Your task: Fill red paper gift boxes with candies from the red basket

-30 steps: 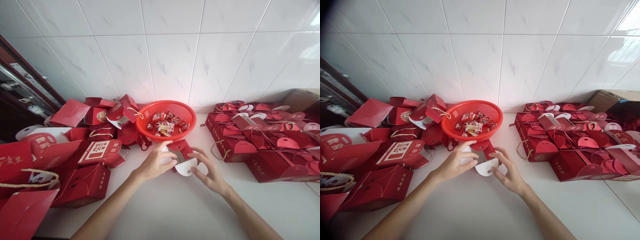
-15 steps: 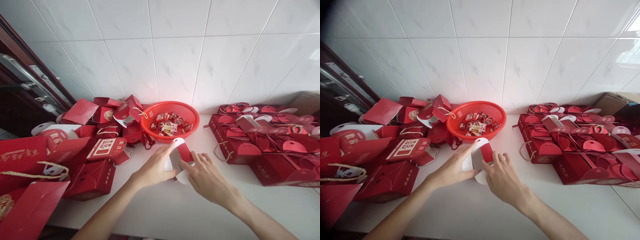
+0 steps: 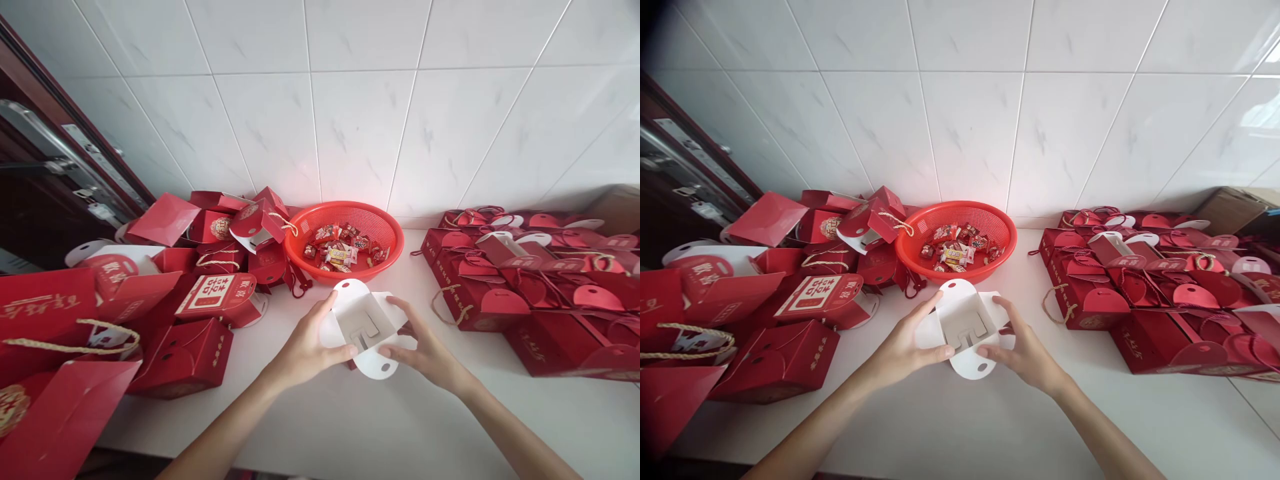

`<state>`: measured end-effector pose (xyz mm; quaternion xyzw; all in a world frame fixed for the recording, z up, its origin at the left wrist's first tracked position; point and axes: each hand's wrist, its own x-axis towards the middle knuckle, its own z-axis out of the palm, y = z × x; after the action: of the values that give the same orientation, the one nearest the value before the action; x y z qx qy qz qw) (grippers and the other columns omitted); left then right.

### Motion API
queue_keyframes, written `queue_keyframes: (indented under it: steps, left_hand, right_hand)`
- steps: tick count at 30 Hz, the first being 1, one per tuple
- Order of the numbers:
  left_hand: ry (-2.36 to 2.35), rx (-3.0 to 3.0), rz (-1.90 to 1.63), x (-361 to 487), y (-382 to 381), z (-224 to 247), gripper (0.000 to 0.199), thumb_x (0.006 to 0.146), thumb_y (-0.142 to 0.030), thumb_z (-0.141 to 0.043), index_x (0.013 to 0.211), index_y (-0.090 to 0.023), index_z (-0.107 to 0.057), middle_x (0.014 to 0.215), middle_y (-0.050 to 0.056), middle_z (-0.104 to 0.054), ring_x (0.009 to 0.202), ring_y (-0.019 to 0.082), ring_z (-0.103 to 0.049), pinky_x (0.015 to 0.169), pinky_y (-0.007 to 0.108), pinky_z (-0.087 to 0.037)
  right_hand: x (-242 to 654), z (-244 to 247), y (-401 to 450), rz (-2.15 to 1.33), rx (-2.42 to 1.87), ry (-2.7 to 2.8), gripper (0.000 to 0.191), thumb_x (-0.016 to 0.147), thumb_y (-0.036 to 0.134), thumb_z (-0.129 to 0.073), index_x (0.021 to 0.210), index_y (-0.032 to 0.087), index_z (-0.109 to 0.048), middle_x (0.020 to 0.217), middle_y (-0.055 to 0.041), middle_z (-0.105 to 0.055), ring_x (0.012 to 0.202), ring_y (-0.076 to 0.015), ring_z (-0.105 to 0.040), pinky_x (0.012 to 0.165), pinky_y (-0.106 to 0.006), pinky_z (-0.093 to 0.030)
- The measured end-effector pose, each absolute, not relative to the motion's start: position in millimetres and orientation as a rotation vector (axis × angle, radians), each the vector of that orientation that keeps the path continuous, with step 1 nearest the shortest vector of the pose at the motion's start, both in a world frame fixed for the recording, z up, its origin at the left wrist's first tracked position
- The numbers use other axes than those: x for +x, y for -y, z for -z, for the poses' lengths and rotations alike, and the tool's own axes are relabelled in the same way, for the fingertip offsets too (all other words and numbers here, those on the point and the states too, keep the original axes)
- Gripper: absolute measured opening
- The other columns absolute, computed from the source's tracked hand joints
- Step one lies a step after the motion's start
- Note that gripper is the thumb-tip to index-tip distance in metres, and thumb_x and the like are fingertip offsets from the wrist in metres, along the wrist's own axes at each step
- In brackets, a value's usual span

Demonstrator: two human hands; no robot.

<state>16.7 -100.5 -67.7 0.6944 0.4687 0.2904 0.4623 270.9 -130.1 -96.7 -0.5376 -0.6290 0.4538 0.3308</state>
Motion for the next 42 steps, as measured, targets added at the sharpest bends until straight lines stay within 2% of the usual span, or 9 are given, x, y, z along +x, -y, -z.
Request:
queue_keyframes:
  steps: [5,12,17,20,26,33,36,39,42]
  left_hand:
    - [-1.185,1.515,-0.785,17,105,76,0.098,0.071,-0.037,-0.083,0.156,-0.022,-0.038,0.157,0.012,-0.046,0.141,0.037,-0.046,0.111,0.047,-0.046]
    - [-1.234,1.479,-0.898,16,112,89,0.093,0.075,-0.041,-0.082,0.156,-0.026,-0.038,0.152,0.011,-0.053,0.141,0.036,-0.048,0.11,0.049,-0.049]
    - [-1.31,1.661,-0.961,10,107,93,0.086,0.079,-0.046,-0.078,0.153,-0.025,-0.039,0.161,0.011,-0.04,0.151,0.033,-0.033,0.121,0.049,-0.034]
    - [-1.28,1.794,-0.968,6,103,90,0.081,0.081,-0.047,-0.075,0.152,-0.026,-0.04,0.16,0.013,-0.041,0.148,0.033,-0.037,0.119,0.049,-0.036]
    - [-1.348,1.975,-1.069,-1,93,74,0.048,0.087,-0.046,-0.068,0.129,-0.025,-0.062,0.141,0.012,-0.058,0.126,0.028,-0.059,0.104,0.043,-0.051]
    - [-1.398,2.011,-1.277,-2,64,39,0.027,0.089,-0.044,-0.061,0.095,-0.021,-0.074,0.104,0.008,-0.072,0.093,0.022,-0.069,0.084,0.033,-0.057]
    - [-1.33,1.995,-1.207,4,29,25,0.029,0.089,-0.044,-0.058,0.093,-0.02,-0.075,0.101,0.007,-0.076,0.095,0.023,-0.07,0.085,0.032,-0.056]
    - [-1.365,2.038,-0.874,15,-20,19,0.03,0.085,-0.039,-0.062,0.103,-0.019,-0.074,0.107,0.009,-0.077,0.101,0.026,-0.071,0.088,0.033,-0.054]
    - [-1.531,2.127,-0.305,31,-67,23,0.053,0.061,-0.041,-0.084,0.107,-0.018,-0.073,0.117,0.016,-0.075,0.106,0.036,-0.069,0.087,0.037,-0.053]
  right_hand:
    - [274,109,113,-1.316,-1.167,1.574,0.083,0.077,0.054,-0.078,0.145,0.032,-0.037,0.136,-0.0102,-0.057,0.11,-0.0268,-0.065,0.093,-0.042,-0.056]
    - [274,113,87,-1.337,-1.014,1.694,0.082,0.079,0.051,-0.078,0.147,0.03,-0.038,0.127,-0.0087,-0.064,0.109,-0.0255,-0.066,0.094,-0.042,-0.056]
    - [273,109,79,-0.985,-1.061,1.878,0.079,0.082,0.057,-0.075,0.149,0.033,-0.041,0.137,-0.0097,-0.06,0.107,-0.0252,-0.065,0.098,-0.045,-0.054]
    - [276,105,81,-0.773,-1.051,1.985,0.08,0.083,0.063,-0.07,0.151,0.033,-0.039,0.138,-0.0106,-0.06,0.102,-0.0241,-0.065,0.096,-0.043,-0.054]
    - [284,95,86,-0.575,-1.056,2.052,0.078,0.088,0.071,-0.057,0.15,0.027,-0.04,0.108,-0.0094,-0.067,0.089,-0.0226,-0.066,0.082,-0.038,-0.057]
    - [285,66,71,-0.556,-1.152,1.807,0.048,0.096,0.061,-0.05,0.122,0.023,-0.062,0.093,-0.0075,-0.069,0.08,-0.0207,-0.065,0.076,-0.035,-0.055]
    - [277,54,49,-0.589,-1.135,1.648,0.045,0.091,0.062,-0.056,0.109,0.022,-0.067,0.1,-0.0089,-0.072,0.081,-0.0218,-0.065,0.076,-0.037,-0.055]
    - [265,45,21,-0.639,-1.07,1.505,0.04,0.088,0.059,-0.06,0.096,0.021,-0.068,0.091,-0.0073,-0.072,0.073,-0.0198,-0.064,0.07,-0.035,-0.054]
    - [254,41,-9,-0.664,-1.034,1.382,0.033,0.083,0.051,-0.062,0.09,0.019,-0.066,0.082,-0.005,-0.071,0.063,-0.0166,-0.06,0.066,-0.033,-0.052]
